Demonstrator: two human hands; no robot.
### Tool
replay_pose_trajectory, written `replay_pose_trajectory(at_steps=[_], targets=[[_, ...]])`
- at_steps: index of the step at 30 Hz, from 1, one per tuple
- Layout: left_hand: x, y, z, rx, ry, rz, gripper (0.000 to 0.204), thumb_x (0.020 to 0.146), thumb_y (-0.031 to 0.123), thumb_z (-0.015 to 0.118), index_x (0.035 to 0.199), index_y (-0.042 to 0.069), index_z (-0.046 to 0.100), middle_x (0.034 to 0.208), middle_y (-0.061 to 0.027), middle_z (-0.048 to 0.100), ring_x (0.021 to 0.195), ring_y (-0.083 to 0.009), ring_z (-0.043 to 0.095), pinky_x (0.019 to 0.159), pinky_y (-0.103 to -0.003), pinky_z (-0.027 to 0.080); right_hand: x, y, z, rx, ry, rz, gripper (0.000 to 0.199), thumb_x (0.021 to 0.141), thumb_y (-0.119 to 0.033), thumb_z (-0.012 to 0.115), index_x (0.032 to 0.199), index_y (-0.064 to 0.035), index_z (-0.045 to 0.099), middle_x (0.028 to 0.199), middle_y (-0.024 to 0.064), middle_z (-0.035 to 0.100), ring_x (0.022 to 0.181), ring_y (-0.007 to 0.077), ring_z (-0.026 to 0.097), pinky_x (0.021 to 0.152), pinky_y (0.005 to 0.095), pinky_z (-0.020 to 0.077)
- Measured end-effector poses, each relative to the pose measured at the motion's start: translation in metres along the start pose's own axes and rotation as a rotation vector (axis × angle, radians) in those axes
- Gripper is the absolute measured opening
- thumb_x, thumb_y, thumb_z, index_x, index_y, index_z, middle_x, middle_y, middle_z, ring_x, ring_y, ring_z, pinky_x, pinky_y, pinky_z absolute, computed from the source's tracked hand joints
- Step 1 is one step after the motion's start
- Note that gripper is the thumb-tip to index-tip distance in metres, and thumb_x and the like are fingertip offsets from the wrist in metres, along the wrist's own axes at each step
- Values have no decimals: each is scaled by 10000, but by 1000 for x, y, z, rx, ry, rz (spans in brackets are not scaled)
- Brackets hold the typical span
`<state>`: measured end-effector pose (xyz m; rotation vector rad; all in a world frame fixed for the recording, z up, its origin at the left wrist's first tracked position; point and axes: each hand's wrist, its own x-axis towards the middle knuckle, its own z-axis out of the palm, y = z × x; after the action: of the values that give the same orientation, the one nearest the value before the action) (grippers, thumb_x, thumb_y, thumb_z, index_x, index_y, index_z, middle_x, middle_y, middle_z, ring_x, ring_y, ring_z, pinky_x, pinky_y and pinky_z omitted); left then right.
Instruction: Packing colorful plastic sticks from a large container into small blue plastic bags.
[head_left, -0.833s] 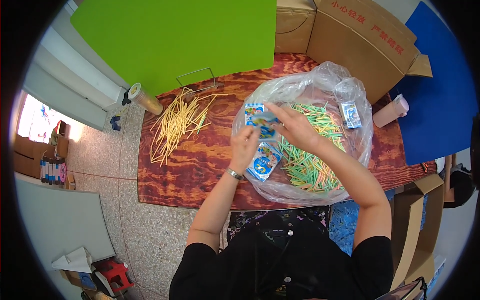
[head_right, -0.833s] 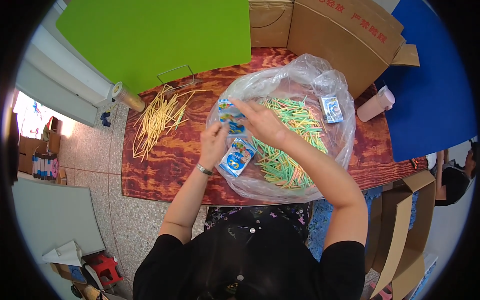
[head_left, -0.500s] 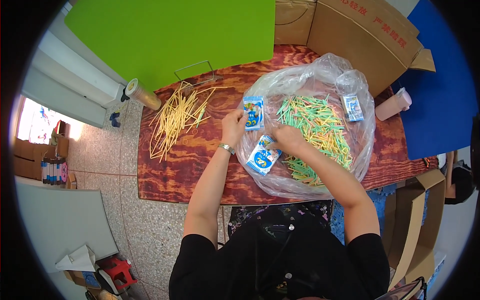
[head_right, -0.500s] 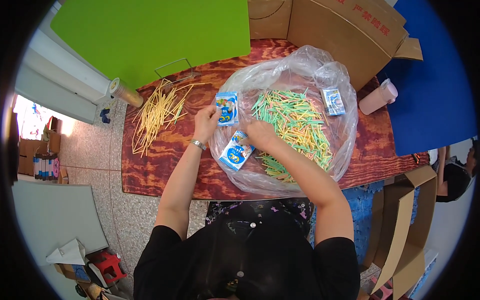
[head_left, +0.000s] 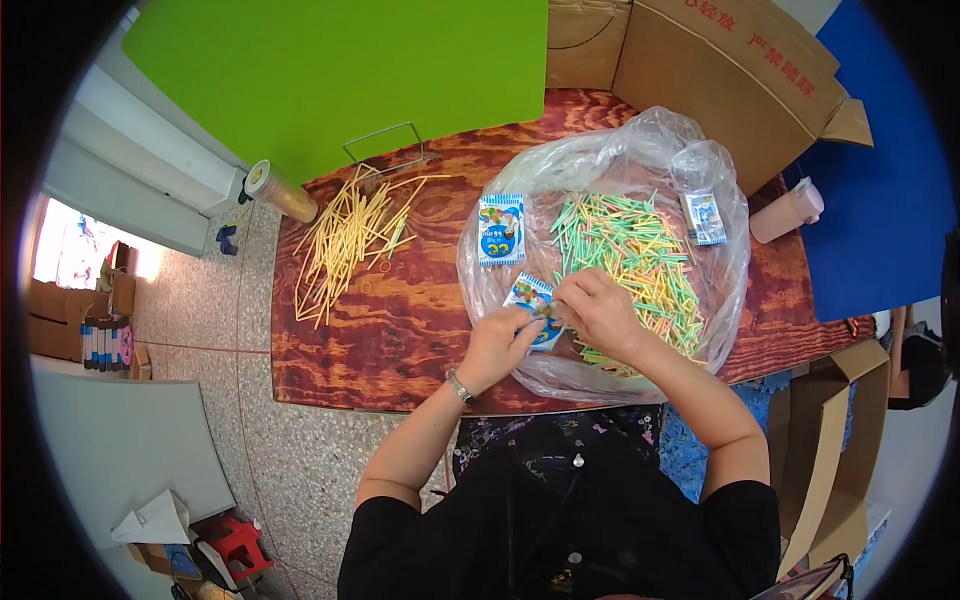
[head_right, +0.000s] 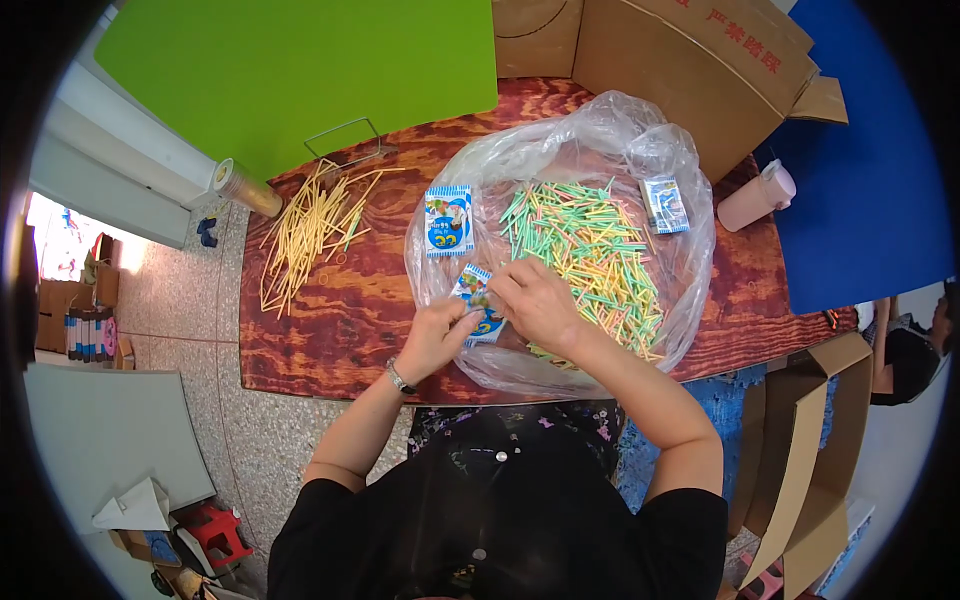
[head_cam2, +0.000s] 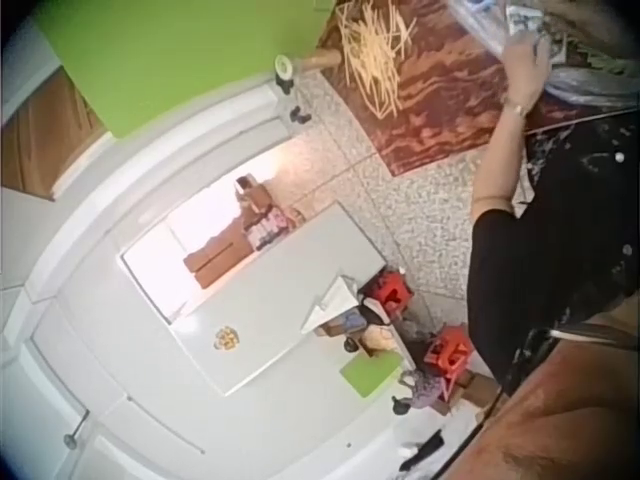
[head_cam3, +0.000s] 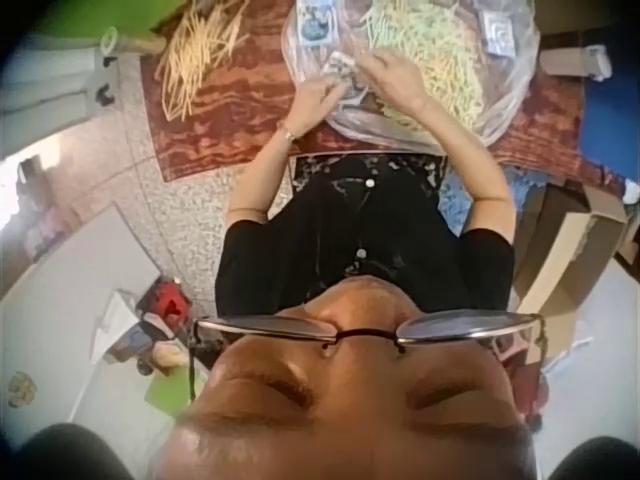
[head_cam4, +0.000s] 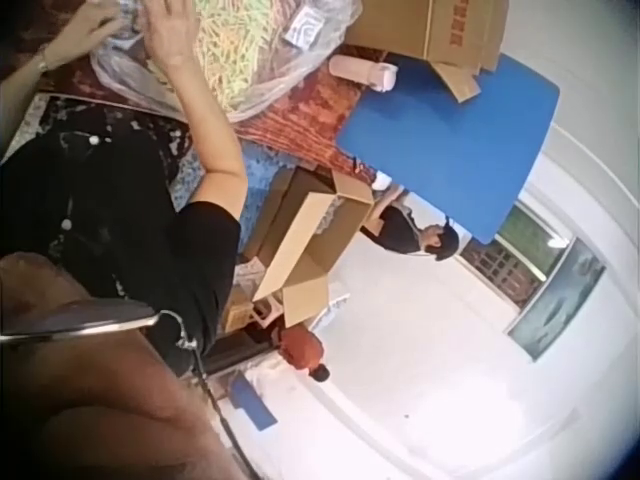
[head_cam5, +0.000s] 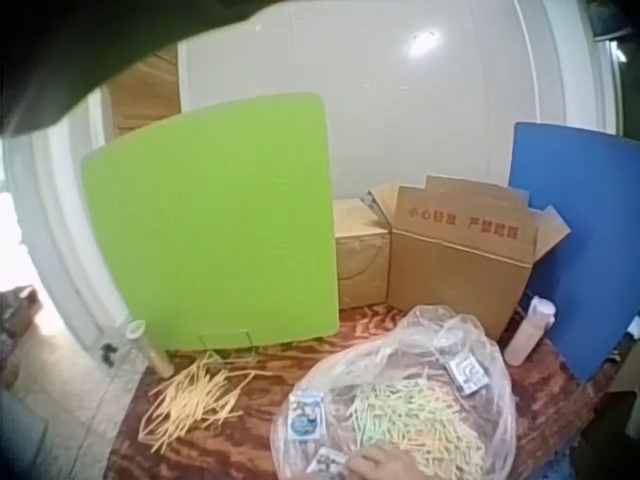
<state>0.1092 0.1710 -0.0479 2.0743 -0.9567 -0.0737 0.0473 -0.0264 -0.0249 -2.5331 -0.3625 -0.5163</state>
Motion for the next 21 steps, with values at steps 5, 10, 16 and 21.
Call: replay_pose_trajectory(at_steps=[5,10,16,21], targets=[[-7,-3,16,-395,-188,-182,353,871,254,663,682,-17,538,591,-132,475,518,-159,424,511,-347,364,-15,-7,-16,437,-206,304,194,819,-164,704,941,-26,645,783,131,641,694,271,635,636,344,488],[-2,10,25,-462,-131,-269,306,796,202,749,685,-2,549,598,-72,528,552,-106,466,520,-295,399,-11,2,-29,484,-267,296,217,836,-164,688,997,-25,648,850,118,664,753,247,655,666,331,501],[2,-5,24,-416,0,-352,303,725,195,818,723,27,565,633,-21,559,579,-71,486,527,-255,417,47,79,-45,-118,-386,-122,148,824,-136,633,964,-103,666,907,79,627,887,236,630,789,373,518],[1,-12,32,-510,28,-317,282,734,178,810,728,33,568,627,3,546,571,-59,470,500,-248,389,73,97,1,-611,-668,-382,113,835,-208,577,895,-180,668,997,17,566,1054,206,546,894,426,470]])
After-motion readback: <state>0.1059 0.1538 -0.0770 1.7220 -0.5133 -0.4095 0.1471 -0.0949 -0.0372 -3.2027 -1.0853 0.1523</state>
